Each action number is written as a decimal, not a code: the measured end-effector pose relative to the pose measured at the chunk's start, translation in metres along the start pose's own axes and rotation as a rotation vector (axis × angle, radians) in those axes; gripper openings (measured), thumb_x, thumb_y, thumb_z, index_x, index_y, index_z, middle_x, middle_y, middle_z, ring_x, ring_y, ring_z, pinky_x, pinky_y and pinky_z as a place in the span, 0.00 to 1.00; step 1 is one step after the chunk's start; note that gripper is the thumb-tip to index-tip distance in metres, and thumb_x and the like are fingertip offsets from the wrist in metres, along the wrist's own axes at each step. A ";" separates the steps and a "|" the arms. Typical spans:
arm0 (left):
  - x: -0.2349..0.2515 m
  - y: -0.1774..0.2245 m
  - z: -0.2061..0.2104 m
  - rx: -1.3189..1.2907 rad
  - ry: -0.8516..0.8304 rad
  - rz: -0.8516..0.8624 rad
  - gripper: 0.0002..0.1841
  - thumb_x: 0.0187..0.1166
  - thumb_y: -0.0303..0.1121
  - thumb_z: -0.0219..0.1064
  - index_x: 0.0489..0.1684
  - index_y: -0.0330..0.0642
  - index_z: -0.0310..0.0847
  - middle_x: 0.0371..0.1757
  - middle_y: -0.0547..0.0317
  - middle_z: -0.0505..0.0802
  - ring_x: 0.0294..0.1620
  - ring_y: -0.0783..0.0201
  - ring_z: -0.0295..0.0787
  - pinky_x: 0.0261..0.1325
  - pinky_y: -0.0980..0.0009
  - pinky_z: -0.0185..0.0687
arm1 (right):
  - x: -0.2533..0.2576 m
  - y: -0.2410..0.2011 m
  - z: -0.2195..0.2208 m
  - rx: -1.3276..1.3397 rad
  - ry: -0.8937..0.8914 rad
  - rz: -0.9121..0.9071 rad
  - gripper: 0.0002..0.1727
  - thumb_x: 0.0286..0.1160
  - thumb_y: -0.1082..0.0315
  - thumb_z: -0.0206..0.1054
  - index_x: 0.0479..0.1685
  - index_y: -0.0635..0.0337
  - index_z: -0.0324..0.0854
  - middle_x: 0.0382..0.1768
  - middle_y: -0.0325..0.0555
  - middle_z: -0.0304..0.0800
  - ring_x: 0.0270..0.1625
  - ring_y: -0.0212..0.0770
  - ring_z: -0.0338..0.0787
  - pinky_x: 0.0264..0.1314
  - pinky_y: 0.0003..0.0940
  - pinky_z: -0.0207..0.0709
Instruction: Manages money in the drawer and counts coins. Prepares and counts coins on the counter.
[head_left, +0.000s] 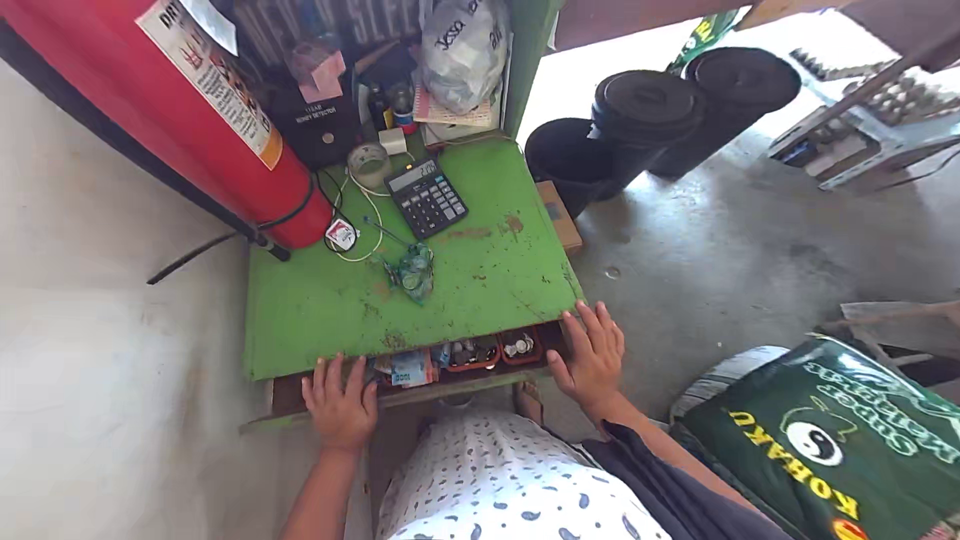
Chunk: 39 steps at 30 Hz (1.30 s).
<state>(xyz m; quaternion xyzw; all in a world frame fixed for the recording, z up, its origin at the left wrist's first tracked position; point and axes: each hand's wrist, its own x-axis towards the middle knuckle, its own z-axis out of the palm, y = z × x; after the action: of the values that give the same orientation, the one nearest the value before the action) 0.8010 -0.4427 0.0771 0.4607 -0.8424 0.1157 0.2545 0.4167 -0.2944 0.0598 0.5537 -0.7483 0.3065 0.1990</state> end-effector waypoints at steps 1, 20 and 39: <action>0.012 -0.003 0.007 0.008 0.002 -0.002 0.31 0.91 0.60 0.37 0.72 0.57 0.82 0.77 0.43 0.84 0.87 0.39 0.67 0.86 0.36 0.50 | 0.009 0.002 0.010 -0.022 0.023 0.003 0.41 0.86 0.30 0.34 0.83 0.46 0.72 0.84 0.52 0.75 0.91 0.57 0.62 0.90 0.56 0.51; 0.179 0.131 0.057 -0.406 -0.346 -0.689 0.48 0.68 0.57 0.81 0.89 0.46 0.64 0.89 0.27 0.60 0.82 0.31 0.69 0.75 0.38 0.76 | 0.063 0.014 0.030 0.172 -0.492 0.005 0.47 0.82 0.29 0.40 0.86 0.56 0.70 0.89 0.63 0.63 0.90 0.73 0.58 0.84 0.72 0.57; 0.181 0.164 0.027 -1.465 -0.525 -0.939 0.16 0.94 0.35 0.52 0.51 0.33 0.83 0.41 0.51 0.92 0.43 0.61 0.91 0.54 0.60 0.89 | 0.169 -0.029 0.032 1.437 -1.005 0.724 0.33 0.93 0.46 0.48 0.92 0.50 0.58 0.81 0.51 0.75 0.77 0.48 0.81 0.77 0.52 0.79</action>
<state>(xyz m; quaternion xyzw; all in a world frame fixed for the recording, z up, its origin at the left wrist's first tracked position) 0.5752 -0.4941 0.1577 0.4910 -0.4618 -0.6730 0.3044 0.3938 -0.4414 0.1514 0.3453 -0.5050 0.4623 -0.6419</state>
